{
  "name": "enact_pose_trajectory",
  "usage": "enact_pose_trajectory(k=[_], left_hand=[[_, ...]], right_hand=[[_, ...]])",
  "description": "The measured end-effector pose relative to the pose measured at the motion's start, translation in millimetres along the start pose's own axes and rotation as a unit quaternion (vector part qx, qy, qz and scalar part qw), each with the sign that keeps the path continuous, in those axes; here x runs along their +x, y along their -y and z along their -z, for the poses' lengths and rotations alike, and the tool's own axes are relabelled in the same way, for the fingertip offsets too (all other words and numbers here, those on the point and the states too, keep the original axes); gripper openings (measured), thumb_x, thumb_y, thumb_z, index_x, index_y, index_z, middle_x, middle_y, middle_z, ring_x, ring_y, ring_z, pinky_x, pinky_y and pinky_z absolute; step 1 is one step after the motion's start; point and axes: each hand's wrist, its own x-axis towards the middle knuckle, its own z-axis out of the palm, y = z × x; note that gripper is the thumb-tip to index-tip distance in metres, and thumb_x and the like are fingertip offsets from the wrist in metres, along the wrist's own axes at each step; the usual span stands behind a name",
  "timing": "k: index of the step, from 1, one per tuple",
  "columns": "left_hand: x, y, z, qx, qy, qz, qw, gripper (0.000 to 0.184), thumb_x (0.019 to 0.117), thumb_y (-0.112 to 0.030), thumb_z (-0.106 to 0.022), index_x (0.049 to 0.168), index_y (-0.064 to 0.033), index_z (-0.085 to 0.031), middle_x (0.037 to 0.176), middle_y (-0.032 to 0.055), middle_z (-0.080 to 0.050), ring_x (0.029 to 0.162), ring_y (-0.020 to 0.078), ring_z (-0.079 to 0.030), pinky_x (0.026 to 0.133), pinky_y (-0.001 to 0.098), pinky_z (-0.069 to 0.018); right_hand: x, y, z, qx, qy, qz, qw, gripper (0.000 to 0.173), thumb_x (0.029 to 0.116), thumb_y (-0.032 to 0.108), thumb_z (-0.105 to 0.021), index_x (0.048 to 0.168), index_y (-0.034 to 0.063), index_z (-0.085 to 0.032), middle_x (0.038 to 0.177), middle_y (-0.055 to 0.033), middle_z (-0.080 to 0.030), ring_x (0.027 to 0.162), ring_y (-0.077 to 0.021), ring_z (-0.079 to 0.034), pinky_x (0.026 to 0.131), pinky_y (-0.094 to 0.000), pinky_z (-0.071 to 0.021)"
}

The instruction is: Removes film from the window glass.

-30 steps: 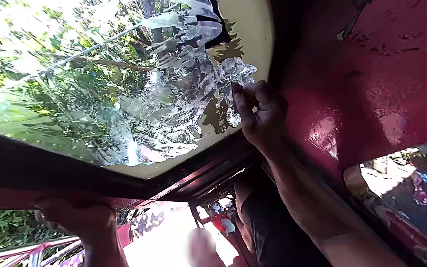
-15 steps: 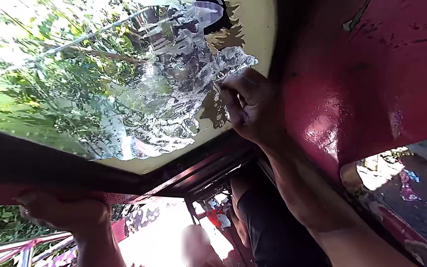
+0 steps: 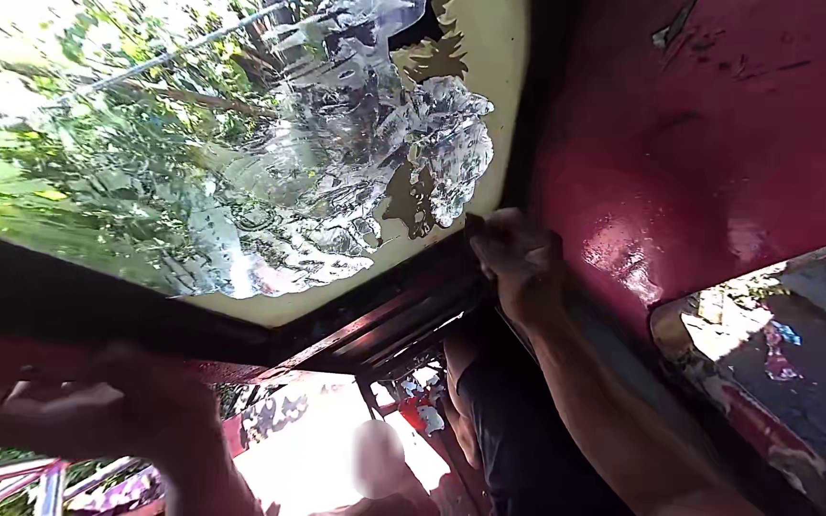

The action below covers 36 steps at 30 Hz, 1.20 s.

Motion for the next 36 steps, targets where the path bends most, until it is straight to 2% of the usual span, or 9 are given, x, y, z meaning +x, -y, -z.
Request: enact_pose_trajectory(k=[2, 4, 6, 10, 12, 18, 21, 27, 36], left_hand=[[-2, -32, 12, 0.041, 0.012, -0.088, 0.995, 0.053, 0.0956, -0.021, -0.067, 0.12, 0.0204, -0.045, 0.114, 0.0237, -0.058, 0.106, 0.0205, -0.061, 0.092, 0.0342, -0.0529], [-4, -59, 17, 0.008, 0.147, -0.162, 0.976, 0.032, 0.0979, -0.031, -0.067, 0.115, -0.0054, -0.059, 0.111, 0.0002, -0.061, 0.105, 0.0052, -0.06, 0.092, 0.0257, -0.0495], [-2, -91, 4, -0.046, 0.336, -0.153, 0.928, 0.034, 0.097, -0.042, -0.067, 0.124, -0.0219, -0.061, 0.115, -0.0134, -0.06, 0.104, -0.004, -0.058, 0.089, 0.0183, -0.0505], [-16, -112, -24, -0.158, 0.496, -0.083, 0.85, 0.02, 0.0949, -0.034, -0.072, 0.103, -0.0159, -0.069, 0.097, -0.0071, -0.069, 0.083, 0.0001, -0.066, 0.071, 0.019, -0.0594], [-26, -107, -24, -0.159, 0.505, -0.067, 0.845, 0.015, 0.0977, -0.028, -0.069, 0.094, -0.014, -0.072, 0.089, -0.0068, -0.07, 0.079, -0.0015, -0.066, 0.069, 0.0154, -0.057], [-36, -96, -22, -0.11, 0.522, -0.079, 0.842, 0.021, 0.1033, -0.018, -0.058, 0.095, -0.0068, -0.074, 0.091, -0.0008, -0.073, 0.085, -0.0025, -0.067, 0.078, 0.0128, -0.0547], [-38, -88, -20, -0.07, 0.521, -0.071, 0.848, 0.022, 0.1031, -0.016, -0.056, 0.097, -0.0074, -0.075, 0.092, -0.0021, -0.074, 0.083, -0.0022, -0.068, 0.077, 0.0137, -0.0559], [-44, -81, -20, -0.048, 0.561, -0.054, 0.825, 0.018, 0.0937, -0.028, -0.07, 0.09, -0.0131, -0.078, 0.083, -0.0061, -0.074, 0.076, -0.0049, -0.066, 0.07, 0.0118, -0.0551], [-45, -78, -23, -0.044, 0.555, -0.042, 0.829, 0.019, 0.0986, -0.014, -0.06, 0.102, -0.0083, -0.077, 0.099, 0.0003, -0.077, 0.088, 0.0022, -0.072, 0.079, 0.018, -0.0602]], right_hand=[[-16, 8, -8, 0.083, 0.035, -0.025, 0.996, 0.014, 0.0908, 0.0, -0.062, 0.099, 0.0089, -0.069, 0.076, 0.0065, -0.063, 0.054, 0.0023, -0.05, 0.049, -0.0134, -0.0454], [-30, 17, -16, 0.137, 0.067, -0.028, 0.988, 0.014, 0.0902, 0.0, -0.066, 0.099, 0.0089, -0.071, 0.082, 0.0072, -0.066, 0.061, 0.0034, -0.056, 0.055, -0.0137, -0.0509], [-41, 27, -26, 0.154, 0.103, -0.027, 0.982, 0.01, 0.0899, 0.005, -0.07, 0.098, 0.0107, -0.071, 0.084, 0.0068, -0.067, 0.065, 0.0026, -0.059, 0.058, -0.0152, -0.0539], [-59, 35, -38, 0.136, 0.153, 0.035, 0.978, 0.006, 0.0962, 0.008, -0.068, 0.098, 0.0012, -0.069, 0.083, -0.0008, -0.067, 0.07, 0.0037, -0.056, 0.063, -0.0119, -0.0496], [-64, 35, -39, 0.116, 0.144, 0.05, 0.982, 0.008, 0.0957, 0.005, -0.067, 0.096, -0.0034, -0.069, 0.083, -0.0042, -0.067, 0.071, 0.0035, -0.057, 0.065, -0.0107, -0.0482], [-63, 27, -24, 0.046, 0.144, 0.078, 0.985, 0.009, 0.0934, 0.002, -0.066, 0.091, -0.0052, -0.07, 0.081, -0.0076, -0.068, 0.071, 0.0002, -0.061, 0.066, -0.0119, -0.0514], [-39, 10, -12, -0.051, 0.058, 0.096, 0.992, 0.006, 0.0878, 0.005, -0.069, 0.088, -0.0005, -0.071, 0.079, -0.0026, -0.066, 0.068, -0.0008, -0.061, 0.061, -0.0155, -0.0539], [15, -46, -5, -0.2, -0.096, 0.137, 0.965, 0.012, 0.097, 0.008, -0.066, 0.093, -0.0029, -0.071, 0.085, -0.0089, -0.068, 0.074, -0.0065, -0.063, 0.067, -0.0199, -0.0529], [29, -65, -6, -0.233, -0.086, 0.208, 0.946, 0.014, 0.0976, 0.006, -0.063, 0.096, -0.0026, -0.074, 0.087, -0.0146, -0.069, 0.084, -0.0163, -0.066, 0.079, -0.0262, -0.0531]])
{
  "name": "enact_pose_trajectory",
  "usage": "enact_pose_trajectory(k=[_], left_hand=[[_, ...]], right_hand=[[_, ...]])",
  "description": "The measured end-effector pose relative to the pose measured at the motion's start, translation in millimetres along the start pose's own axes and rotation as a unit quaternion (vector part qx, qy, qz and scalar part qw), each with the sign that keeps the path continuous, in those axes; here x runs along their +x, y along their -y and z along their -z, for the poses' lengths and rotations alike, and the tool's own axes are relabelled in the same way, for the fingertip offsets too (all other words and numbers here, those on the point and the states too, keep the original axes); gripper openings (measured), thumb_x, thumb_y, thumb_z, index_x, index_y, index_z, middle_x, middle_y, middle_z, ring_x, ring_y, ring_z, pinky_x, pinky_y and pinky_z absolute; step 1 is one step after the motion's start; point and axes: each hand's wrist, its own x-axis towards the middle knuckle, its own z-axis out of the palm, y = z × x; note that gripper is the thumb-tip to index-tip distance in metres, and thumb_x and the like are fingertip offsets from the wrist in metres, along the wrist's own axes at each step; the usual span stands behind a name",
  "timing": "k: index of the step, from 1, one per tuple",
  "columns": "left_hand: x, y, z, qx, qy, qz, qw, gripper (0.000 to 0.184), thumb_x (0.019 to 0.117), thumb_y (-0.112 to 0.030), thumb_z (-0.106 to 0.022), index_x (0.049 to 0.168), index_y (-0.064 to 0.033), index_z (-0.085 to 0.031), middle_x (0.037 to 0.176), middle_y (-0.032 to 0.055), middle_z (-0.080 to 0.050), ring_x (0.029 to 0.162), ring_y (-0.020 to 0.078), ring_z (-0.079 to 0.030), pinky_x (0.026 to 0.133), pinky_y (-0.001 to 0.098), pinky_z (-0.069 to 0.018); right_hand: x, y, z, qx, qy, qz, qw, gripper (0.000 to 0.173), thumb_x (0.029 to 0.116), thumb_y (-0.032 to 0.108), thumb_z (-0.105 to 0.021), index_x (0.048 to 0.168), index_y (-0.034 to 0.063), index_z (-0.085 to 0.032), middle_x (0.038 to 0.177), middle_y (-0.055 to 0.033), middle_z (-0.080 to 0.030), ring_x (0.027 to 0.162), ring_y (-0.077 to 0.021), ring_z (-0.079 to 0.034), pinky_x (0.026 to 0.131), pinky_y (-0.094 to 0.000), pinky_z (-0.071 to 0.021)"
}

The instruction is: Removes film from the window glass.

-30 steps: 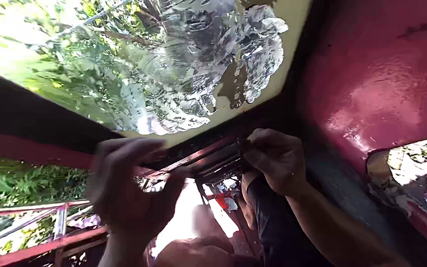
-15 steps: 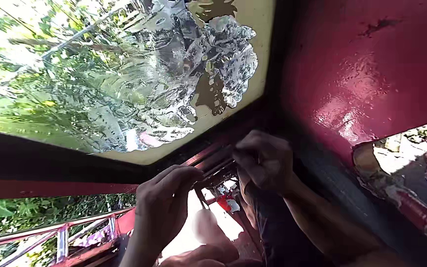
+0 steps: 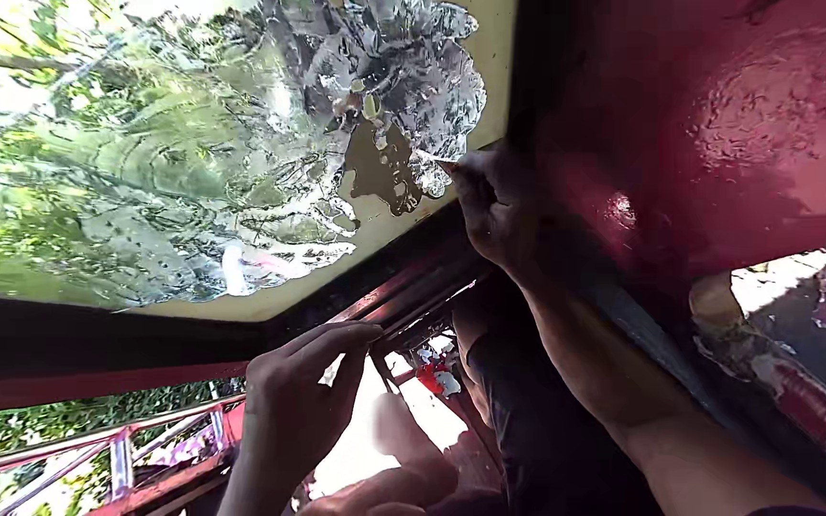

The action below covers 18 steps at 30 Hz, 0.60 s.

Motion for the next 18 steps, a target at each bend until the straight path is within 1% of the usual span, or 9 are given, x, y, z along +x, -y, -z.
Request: enact_pose_trajectory(k=[4, 6, 10, 12, 15, 18], left_hand=[[-1, 2, -1, -0.022, -0.008, 0.005, 1.0, 0.016, 0.0957, -0.012, -0.063, 0.101, -0.0078, -0.077, 0.099, 0.0003, -0.077, 0.09, 0.0045, -0.073, 0.081, 0.0205, -0.0614], [-1, 3, -1, -0.03, -0.01, 0.011, 0.999, 0.015, 0.0954, -0.012, -0.064, 0.102, -0.0087, -0.077, 0.099, -0.0008, -0.077, 0.09, 0.0058, -0.073, 0.082, 0.0226, -0.0621], [0, 2, -1, -0.05, -0.015, 0.019, 0.998, 0.015, 0.094, -0.013, -0.066, 0.101, -0.0089, -0.078, 0.096, -0.0021, -0.077, 0.088, 0.0053, -0.073, 0.082, 0.0223, -0.062], [-1, 2, 1, -0.057, -0.018, 0.017, 0.998, 0.013, 0.0937, -0.014, -0.067, 0.1, -0.0085, -0.078, 0.094, -0.0021, -0.077, 0.086, 0.0049, -0.073, 0.08, 0.0219, -0.0622], [-2, 2, 2, -0.056, -0.018, 0.023, 0.998, 0.013, 0.0942, -0.015, -0.068, 0.1, -0.0081, -0.077, 0.092, -0.0024, -0.077, 0.084, 0.0046, -0.073, 0.079, 0.0214, -0.0622], [-1, 1, 0, -0.062, -0.02, 0.021, 0.998, 0.013, 0.0941, -0.016, -0.068, 0.1, -0.0088, -0.076, 0.09, -0.0045, -0.076, 0.082, 0.0021, -0.072, 0.076, 0.0189, -0.0612]], right_hand=[[-1, -9, 2, 0.008, 0.006, 0.039, 0.999, 0.013, 0.0965, 0.005, -0.064, 0.096, -0.0034, -0.073, 0.087, -0.0151, -0.069, 0.085, -0.0177, -0.066, 0.08, -0.0269, -0.0535], [0, -12, 4, 0.015, 0.017, 0.049, 0.999, 0.013, 0.0961, 0.005, -0.064, 0.097, -0.0033, -0.074, 0.086, -0.0153, -0.069, 0.084, -0.018, -0.066, 0.079, -0.0274, -0.0532], [4, -11, 8, 0.011, 0.029, 0.047, 0.998, 0.013, 0.0956, 0.004, -0.064, 0.095, -0.004, -0.074, 0.085, -0.0149, -0.068, 0.083, -0.0161, -0.065, 0.076, -0.0243, -0.053], [4, -13, 9, 0.013, 0.031, 0.051, 0.998, 0.014, 0.0958, 0.005, -0.063, 0.095, -0.0041, -0.074, 0.084, -0.015, -0.067, 0.083, -0.0157, -0.066, 0.076, -0.0238, -0.0532], [5, -14, 8, 0.015, 0.03, 0.054, 0.998, 0.014, 0.0944, 0.004, -0.064, 0.094, -0.0051, -0.075, 0.081, -0.0146, -0.065, 0.079, -0.0159, -0.063, 0.073, -0.0235, -0.0514], [6, -13, 9, 0.009, 0.04, 0.057, 0.998, 0.014, 0.0946, 0.004, -0.064, 0.094, -0.0047, -0.075, 0.081, -0.0146, -0.065, 0.08, -0.0166, -0.062, 0.073, -0.0239, -0.05]])
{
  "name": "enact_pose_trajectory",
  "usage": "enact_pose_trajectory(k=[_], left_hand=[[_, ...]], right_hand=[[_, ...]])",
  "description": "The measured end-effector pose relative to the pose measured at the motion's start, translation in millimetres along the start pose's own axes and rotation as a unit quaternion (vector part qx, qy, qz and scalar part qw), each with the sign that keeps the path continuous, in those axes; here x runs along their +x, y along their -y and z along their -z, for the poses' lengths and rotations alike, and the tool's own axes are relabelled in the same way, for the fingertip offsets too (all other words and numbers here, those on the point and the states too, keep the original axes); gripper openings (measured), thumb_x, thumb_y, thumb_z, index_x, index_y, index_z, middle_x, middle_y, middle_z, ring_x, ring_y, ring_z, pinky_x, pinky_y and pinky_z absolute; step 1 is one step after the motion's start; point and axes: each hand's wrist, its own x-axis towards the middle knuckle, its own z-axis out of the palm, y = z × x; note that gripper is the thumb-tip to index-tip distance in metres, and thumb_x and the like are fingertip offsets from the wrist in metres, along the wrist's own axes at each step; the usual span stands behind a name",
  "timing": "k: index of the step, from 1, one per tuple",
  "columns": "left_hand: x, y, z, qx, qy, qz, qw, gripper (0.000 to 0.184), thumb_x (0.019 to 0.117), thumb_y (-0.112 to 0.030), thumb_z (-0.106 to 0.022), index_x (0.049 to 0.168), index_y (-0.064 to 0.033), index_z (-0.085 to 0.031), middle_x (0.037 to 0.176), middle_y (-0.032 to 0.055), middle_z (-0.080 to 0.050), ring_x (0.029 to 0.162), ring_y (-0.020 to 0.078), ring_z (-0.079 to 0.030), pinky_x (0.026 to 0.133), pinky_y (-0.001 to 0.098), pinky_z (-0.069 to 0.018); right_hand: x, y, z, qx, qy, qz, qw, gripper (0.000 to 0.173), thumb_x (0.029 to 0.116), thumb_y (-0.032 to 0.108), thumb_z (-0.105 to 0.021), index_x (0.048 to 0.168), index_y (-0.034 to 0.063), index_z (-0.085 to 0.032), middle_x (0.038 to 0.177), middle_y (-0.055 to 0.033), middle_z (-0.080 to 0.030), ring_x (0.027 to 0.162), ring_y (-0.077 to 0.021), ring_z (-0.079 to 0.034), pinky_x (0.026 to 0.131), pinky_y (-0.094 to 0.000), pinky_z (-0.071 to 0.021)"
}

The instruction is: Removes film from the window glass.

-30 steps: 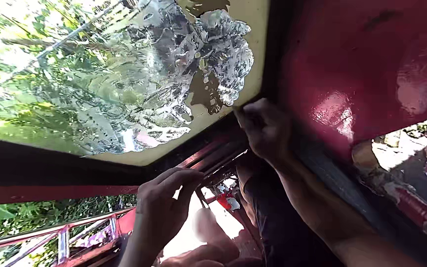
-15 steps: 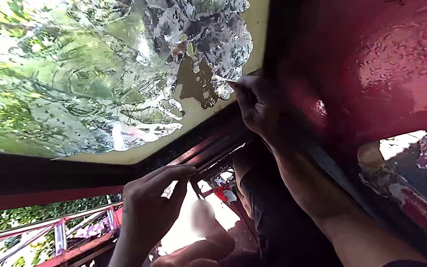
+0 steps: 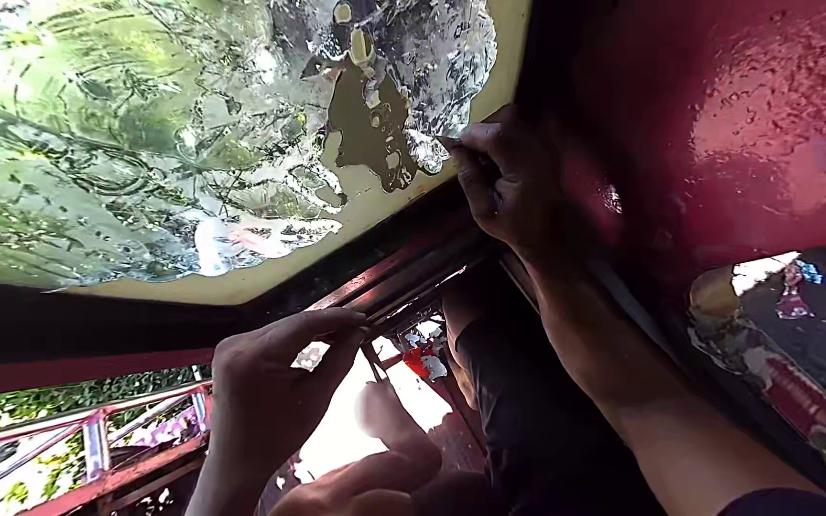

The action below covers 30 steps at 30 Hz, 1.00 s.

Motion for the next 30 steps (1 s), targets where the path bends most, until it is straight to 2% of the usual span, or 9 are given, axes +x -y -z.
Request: enact_pose_trajectory(k=[3, 8, 14, 17, 22, 24, 27, 30], left_hand=[[2, 0, -2, -0.004, -0.002, -0.007, 1.0, 0.014, 0.0943, -0.017, -0.067, 0.103, -0.0101, -0.076, 0.091, -0.0063, -0.075, 0.082, 0.0011, -0.071, 0.076, 0.0187, -0.0605], [5, 1, -4, -0.01, -0.002, -0.014, 1.0, 0.019, 0.0912, -0.012, -0.068, 0.109, -0.0112, -0.075, 0.099, -0.0057, -0.077, 0.088, 0.0043, -0.073, 0.08, 0.0218, -0.0623], [14, -2, -9, -0.008, -0.016, -0.005, 1.0, 0.02, 0.0879, -0.006, -0.067, 0.107, -0.0099, -0.074, 0.095, -0.0075, -0.076, 0.084, 0.0001, -0.072, 0.075, 0.0173, -0.0606], [19, -7, -12, -0.04, -0.027, 0.012, 0.999, 0.023, 0.0854, -0.002, -0.069, 0.108, -0.0048, -0.073, 0.094, -0.0048, -0.077, 0.084, -0.0001, -0.072, 0.077, 0.0169, -0.0611], [24, -11, -15, -0.09, -0.03, 0.029, 0.995, 0.028, 0.0822, 0.003, -0.07, 0.108, -0.0064, -0.071, 0.095, -0.0051, -0.077, 0.085, 0.0035, -0.074, 0.077, 0.0202, -0.0622], [24, -13, -13, -0.107, -0.034, 0.033, 0.993, 0.028, 0.0821, 0.005, -0.07, 0.108, -0.0059, -0.071, 0.094, -0.0051, -0.077, 0.084, 0.0044, -0.074, 0.077, 0.0225, -0.0632], [23, -14, -8, -0.133, -0.025, 0.032, 0.99, 0.031, 0.084, 0.008, -0.069, 0.113, -0.0027, -0.069, 0.096, -0.0032, -0.077, 0.084, 0.0042, -0.074, 0.078, 0.0223, -0.0631], [24, -18, -10, -0.143, -0.031, 0.005, 0.989, 0.032, 0.0829, 0.009, -0.071, 0.114, 0.0033, -0.068, 0.093, 0.0028, -0.076, 0.078, 0.0038, -0.072, 0.072, 0.0215, -0.0621]], right_hand=[[2, 0, 0, -0.004, 0.004, 0.008, 1.0, 0.015, 0.0948, 0.004, -0.063, 0.093, -0.0042, -0.075, 0.078, -0.0136, -0.063, 0.077, -0.0164, -0.06, 0.07, -0.0241, -0.048], [4, -1, 1, -0.008, 0.02, 0.012, 1.0, 0.015, 0.0954, 0.004, -0.063, 0.095, -0.0034, -0.075, 0.078, -0.0135, -0.062, 0.075, -0.0174, -0.059, 0.068, -0.0258, -0.0471], [7, 0, 3, -0.005, 0.045, 0.0, 0.999, 0.016, 0.096, 0.006, -0.062, 0.094, -0.0026, -0.075, 0.078, -0.0127, -0.06, 0.075, -0.018, -0.056, 0.066, -0.0262, -0.0447], [8, 0, 4, -0.01, 0.055, 0.0, 0.998, 0.017, 0.0967, 0.006, -0.061, 0.094, -0.0013, -0.076, 0.079, -0.013, -0.061, 0.076, -0.0197, -0.057, 0.068, -0.0284, -0.0452], [13, 5, 5, -0.031, 0.081, 0.01, 0.996, 0.016, 0.0958, 0.009, -0.062, 0.093, 0.0032, -0.077, 0.078, -0.0117, -0.062, 0.08, -0.0236, -0.057, 0.072, -0.0325, -0.0432], [15, 6, 5, -0.019, 0.09, 0.006, 0.996, 0.015, 0.0966, 0.012, -0.064, 0.093, 0.0042, -0.077, 0.077, -0.011, -0.061, 0.079, -0.0223, -0.057, 0.07, -0.0317, -0.0434], [16, 6, 8, 0.022, 0.112, -0.02, 0.993, 0.017, 0.0967, 0.014, -0.064, 0.095, 0.0032, -0.077, 0.08, -0.0131, -0.066, 0.077, -0.0191, -0.059, 0.069, -0.0303, -0.0455], [9, 20, 27, 0.084, 0.127, -0.094, 0.984, 0.022, 0.0996, 0.017, -0.064, 0.096, -0.0031, -0.071, 0.089, -0.0116, -0.068, 0.082, -0.0085, -0.062, 0.076, -0.0248, -0.0517]])
